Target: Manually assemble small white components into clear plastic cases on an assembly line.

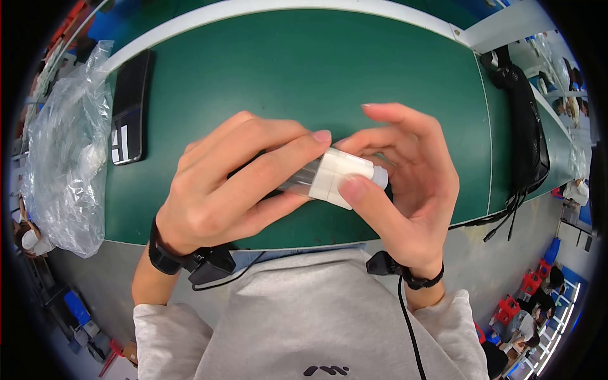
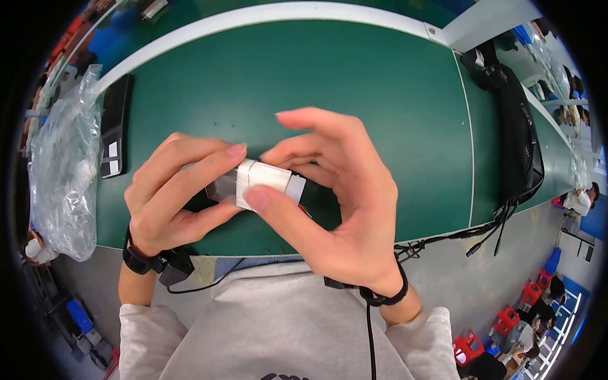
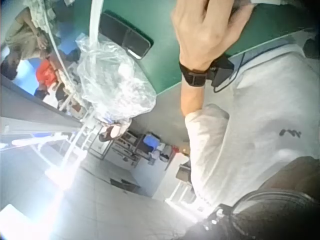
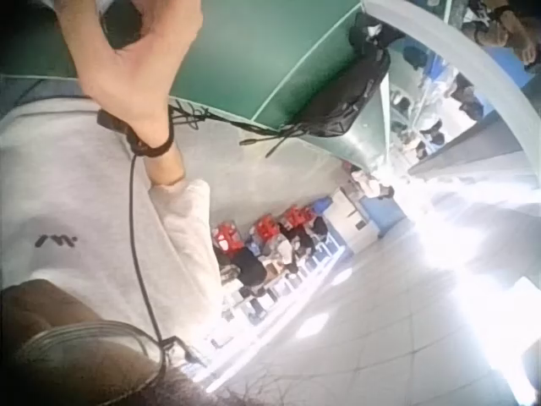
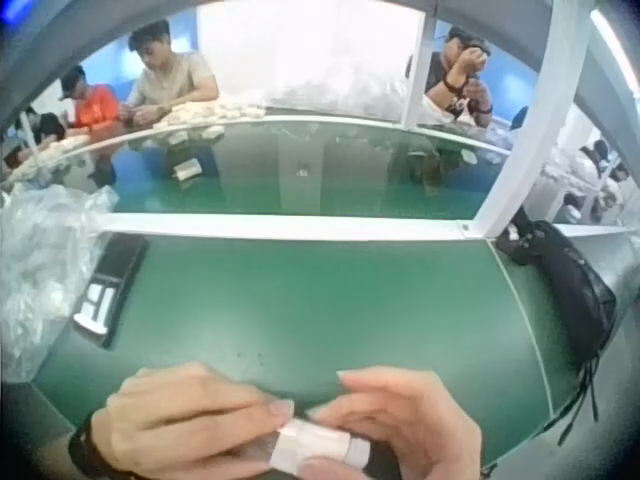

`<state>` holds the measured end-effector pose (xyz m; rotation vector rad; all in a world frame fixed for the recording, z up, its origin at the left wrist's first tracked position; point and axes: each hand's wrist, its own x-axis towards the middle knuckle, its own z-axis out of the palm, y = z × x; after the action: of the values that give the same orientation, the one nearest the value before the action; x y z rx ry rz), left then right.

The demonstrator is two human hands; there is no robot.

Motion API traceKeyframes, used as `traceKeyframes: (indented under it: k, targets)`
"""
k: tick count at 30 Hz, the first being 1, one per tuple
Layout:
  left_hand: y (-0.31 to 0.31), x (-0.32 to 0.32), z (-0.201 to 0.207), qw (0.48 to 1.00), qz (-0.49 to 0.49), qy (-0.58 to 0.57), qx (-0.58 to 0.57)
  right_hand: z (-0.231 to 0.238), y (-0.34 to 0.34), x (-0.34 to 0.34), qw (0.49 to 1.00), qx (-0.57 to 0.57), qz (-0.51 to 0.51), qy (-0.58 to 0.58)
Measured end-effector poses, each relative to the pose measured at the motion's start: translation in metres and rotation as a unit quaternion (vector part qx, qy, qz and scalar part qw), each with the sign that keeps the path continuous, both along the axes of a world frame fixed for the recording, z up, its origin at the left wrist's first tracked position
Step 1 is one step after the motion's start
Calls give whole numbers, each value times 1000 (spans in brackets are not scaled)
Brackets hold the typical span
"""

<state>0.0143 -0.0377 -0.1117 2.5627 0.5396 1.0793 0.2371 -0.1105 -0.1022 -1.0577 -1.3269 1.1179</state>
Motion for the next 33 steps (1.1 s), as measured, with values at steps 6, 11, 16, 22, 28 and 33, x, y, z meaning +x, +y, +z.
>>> traceKeyframes:
  k: [6,11,16,22,28,33]
  targets:
    - [1,-4,0,999,36,-17,14,-7,-10,3,996,-44,-58,50]
    - [4,0,5,999,23,-9,46,-3,-11,-3,984,-119,-60,121]
    - [-8,6,-6,998,29,-31,44,-12,-11,-5,999,-43,-18,29]
    - [-6,4,-1,1000,23,-18,12,-10,-7,-13,995,-45,-47,71]
    - [-5,5,-3,999,18,-19,20,-15,-7,-8,995,-25,-55,77]
    - [-10,6,0,999,20,-5,47,-12,-9,-4,997,-8,-34,69]
